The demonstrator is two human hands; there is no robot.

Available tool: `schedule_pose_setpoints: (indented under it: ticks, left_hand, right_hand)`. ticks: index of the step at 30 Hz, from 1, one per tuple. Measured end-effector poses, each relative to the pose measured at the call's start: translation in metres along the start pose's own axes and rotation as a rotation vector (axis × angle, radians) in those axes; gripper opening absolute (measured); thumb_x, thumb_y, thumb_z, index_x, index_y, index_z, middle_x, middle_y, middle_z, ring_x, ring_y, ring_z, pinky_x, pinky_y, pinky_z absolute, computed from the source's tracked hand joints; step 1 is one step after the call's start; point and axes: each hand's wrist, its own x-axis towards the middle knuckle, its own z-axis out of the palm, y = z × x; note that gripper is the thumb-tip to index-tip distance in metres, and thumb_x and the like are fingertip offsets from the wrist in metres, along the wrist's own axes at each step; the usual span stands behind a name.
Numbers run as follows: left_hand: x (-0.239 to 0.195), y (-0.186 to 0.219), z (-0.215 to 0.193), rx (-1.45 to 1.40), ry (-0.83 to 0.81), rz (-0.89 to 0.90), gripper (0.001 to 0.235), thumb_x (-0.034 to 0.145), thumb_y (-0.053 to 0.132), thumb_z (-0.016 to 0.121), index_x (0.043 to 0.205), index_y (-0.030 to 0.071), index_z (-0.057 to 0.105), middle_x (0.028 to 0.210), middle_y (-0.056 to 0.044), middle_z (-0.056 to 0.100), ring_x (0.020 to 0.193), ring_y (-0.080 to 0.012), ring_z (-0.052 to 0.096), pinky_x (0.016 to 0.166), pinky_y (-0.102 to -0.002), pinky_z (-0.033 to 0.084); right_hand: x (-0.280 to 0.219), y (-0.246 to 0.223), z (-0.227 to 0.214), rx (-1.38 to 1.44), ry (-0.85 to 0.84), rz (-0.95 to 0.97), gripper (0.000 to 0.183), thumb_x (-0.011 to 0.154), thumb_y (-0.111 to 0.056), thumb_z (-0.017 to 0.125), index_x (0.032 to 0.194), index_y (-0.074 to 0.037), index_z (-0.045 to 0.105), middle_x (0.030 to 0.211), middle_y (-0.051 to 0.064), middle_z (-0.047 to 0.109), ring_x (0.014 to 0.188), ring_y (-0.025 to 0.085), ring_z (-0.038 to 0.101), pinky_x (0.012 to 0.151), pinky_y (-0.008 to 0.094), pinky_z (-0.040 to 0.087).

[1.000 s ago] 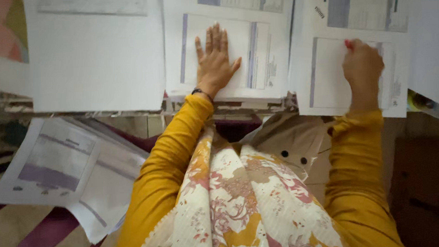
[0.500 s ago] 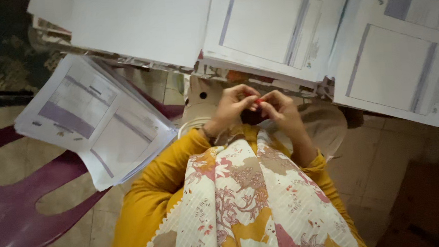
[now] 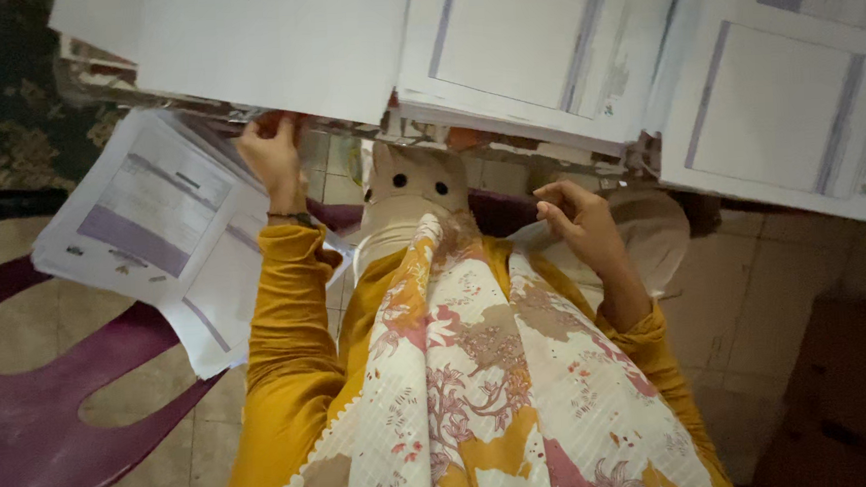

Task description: The person sits and organizes a stack of printed papers on their lap. They repeatedly pick up sheets, smooth them out, and place them back into the stack, occasionally adjusting the alignment of the papers.

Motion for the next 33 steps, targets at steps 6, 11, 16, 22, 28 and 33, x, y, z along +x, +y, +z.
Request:
schedule_pose_setpoints:
  ticks: [6, 11, 16, 22, 28, 33]
  left_hand:
    - [0.022, -0.053, 0.01, 0.216, 0.116, 0.206, 0.034, 0.071, 0.022, 0.098, 0.093, 0.01, 0.075, 0.079, -0.014, 0.076, 0.075, -0.0306, 0.079, 0.065, -0.04, 0.064]
    - [-0.015, 0.095, -0.067, -0.247, -0.129, 0.312, 0.026, 0.095, -0.016, 0.063, 0.114, 0.001, 0.055, 0.103, -0.016, 0.063, 0.079, -0.0233, 0.067, 0.067, -0.032, 0.061]
    - [0.014, 0.139, -0.078, 0.164, -0.495, 0.955, 0.087, 0.094, 0.071, 0.064, 0.139, -0.003, 0.053, 0.145, -0.027, 0.045, 0.136, -0.0432, 0.043, 0.112, -0.061, 0.038]
    - [0.056, 0.12, -0.068, 0.468, -0.695, 0.971, 0.061, 0.076, 0.036, 0.102, 0.113, -0.003, 0.073, 0.127, -0.018, 0.066, 0.107, -0.0377, 0.065, 0.089, -0.053, 0.054]
    - [0.066, 0.129, -0.071, 0.19, -0.841, 0.842, 0.042, 0.103, -0.013, 0.069, 0.142, -0.014, 0.055, 0.141, -0.033, 0.044, 0.097, -0.0368, 0.063, 0.092, -0.05, 0.055]
    - [0.035, 0.162, -0.028, 0.451, -0.396, 1.177, 0.057, 0.093, -0.024, 0.052, 0.146, -0.006, 0.063, 0.135, -0.029, 0.071, 0.119, -0.0406, 0.073, 0.099, -0.047, 0.065]
  right_hand:
    - [-0.023, -0.027, -0.031, -0.178, 0.196, -0.084, 0.022, 0.098, -0.013, 0.078, 0.115, -0.001, 0.072, 0.09, 0.022, 0.073, 0.079, 0.039, 0.074, 0.072, 0.046, 0.058]
    - [-0.035, -0.013, -0.138, -0.653, 0.383, -0.211, 0.034, 0.096, -0.014, 0.085, 0.122, 0.0, 0.067, 0.116, 0.018, 0.067, 0.105, 0.031, 0.064, 0.093, 0.043, 0.053]
    - [-0.027, 0.004, -0.189, -0.955, 0.208, -0.198, 0.078, 0.075, -0.038, 0.094, 0.132, 0.006, 0.065, 0.14, 0.027, 0.06, 0.126, 0.043, 0.059, 0.107, 0.055, 0.046]
    - [-0.024, 0.014, -0.201, -1.049, 0.106, -0.154, 0.065, 0.078, -0.038, 0.091, 0.124, 0.002, 0.067, 0.144, 0.022, 0.058, 0.128, 0.04, 0.059, 0.108, 0.056, 0.046]
    - [-0.027, 0.003, -0.209, -0.813, 0.083, -0.148, 0.038, 0.091, -0.016, 0.084, 0.118, 0.007, 0.07, 0.145, 0.021, 0.063, 0.122, 0.038, 0.065, 0.103, 0.048, 0.052]
    - [-0.026, 0.022, -0.197, -0.858, 0.226, -0.213, 0.035, 0.104, 0.002, 0.059, 0.136, 0.015, 0.064, 0.137, 0.025, 0.063, 0.122, 0.042, 0.059, 0.103, 0.052, 0.049]
